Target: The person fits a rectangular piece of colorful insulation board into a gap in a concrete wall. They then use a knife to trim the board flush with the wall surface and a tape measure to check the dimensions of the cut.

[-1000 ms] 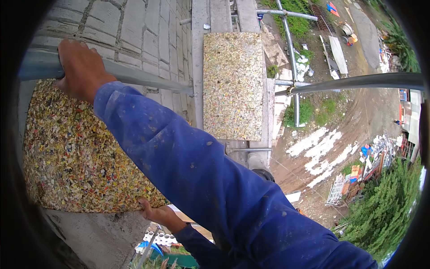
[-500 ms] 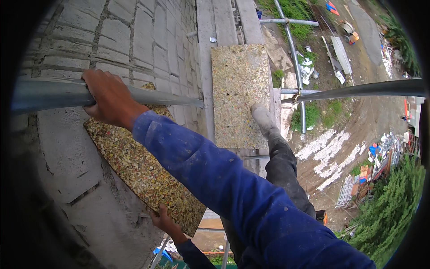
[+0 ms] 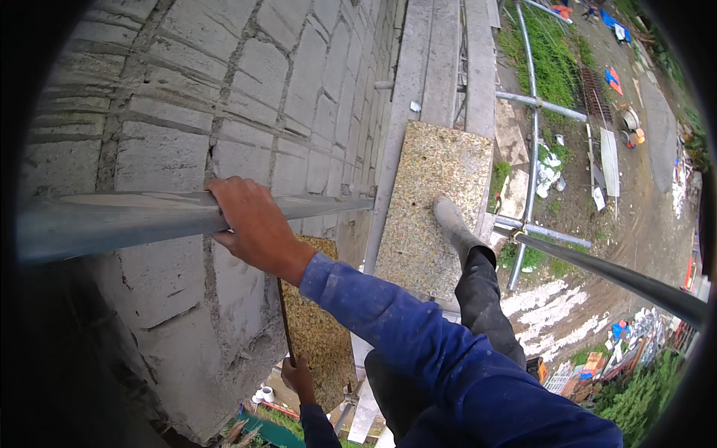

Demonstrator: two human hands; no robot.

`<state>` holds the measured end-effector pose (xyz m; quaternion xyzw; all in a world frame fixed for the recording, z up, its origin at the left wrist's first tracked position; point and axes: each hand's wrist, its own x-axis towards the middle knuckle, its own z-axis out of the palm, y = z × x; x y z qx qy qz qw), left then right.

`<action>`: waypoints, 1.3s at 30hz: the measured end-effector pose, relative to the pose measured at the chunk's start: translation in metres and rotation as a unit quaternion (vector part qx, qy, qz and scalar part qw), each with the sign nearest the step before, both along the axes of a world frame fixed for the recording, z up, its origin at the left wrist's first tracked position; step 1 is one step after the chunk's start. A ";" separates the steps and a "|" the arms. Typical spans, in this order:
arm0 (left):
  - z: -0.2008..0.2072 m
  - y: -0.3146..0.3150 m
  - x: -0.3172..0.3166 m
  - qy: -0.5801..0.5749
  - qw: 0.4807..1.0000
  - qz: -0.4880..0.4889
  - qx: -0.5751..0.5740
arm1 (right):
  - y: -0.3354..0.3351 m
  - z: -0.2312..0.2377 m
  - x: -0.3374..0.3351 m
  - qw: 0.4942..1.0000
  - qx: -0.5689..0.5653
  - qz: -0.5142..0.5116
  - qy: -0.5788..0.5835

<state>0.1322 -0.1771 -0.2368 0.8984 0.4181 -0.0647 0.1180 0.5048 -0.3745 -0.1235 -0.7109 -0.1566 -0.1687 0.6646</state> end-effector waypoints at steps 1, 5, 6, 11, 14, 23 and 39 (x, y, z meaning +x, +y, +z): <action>-0.003 0.008 -0.010 0.000 1.000 0.005 0.008 | -0.001 0.003 0.002 1.000 -0.003 0.009 0.002; 0.041 -0.011 0.009 0.031 0.999 0.024 0.027 | -0.016 0.011 0.013 0.998 -0.026 0.059 0.010; 0.052 -0.014 0.009 0.036 0.999 0.029 0.028 | -0.017 0.013 0.014 0.995 -0.025 0.090 0.024; 0.118 -0.029 0.007 -0.040 0.998 0.047 0.019 | -0.043 -0.014 0.045 0.882 0.226 0.372 0.178; 0.151 -0.035 0.029 -0.120 0.991 0.053 -0.024 | -0.065 -0.073 0.098 0.900 0.091 0.294 0.308; 0.197 -0.043 0.053 -0.344 0.927 0.088 -0.124 | -0.008 -0.127 0.121 0.690 0.149 0.491 0.511; 0.178 -0.052 0.161 -0.678 0.667 0.132 -0.280 | 0.007 0.174 0.167 0.866 0.228 0.415 0.161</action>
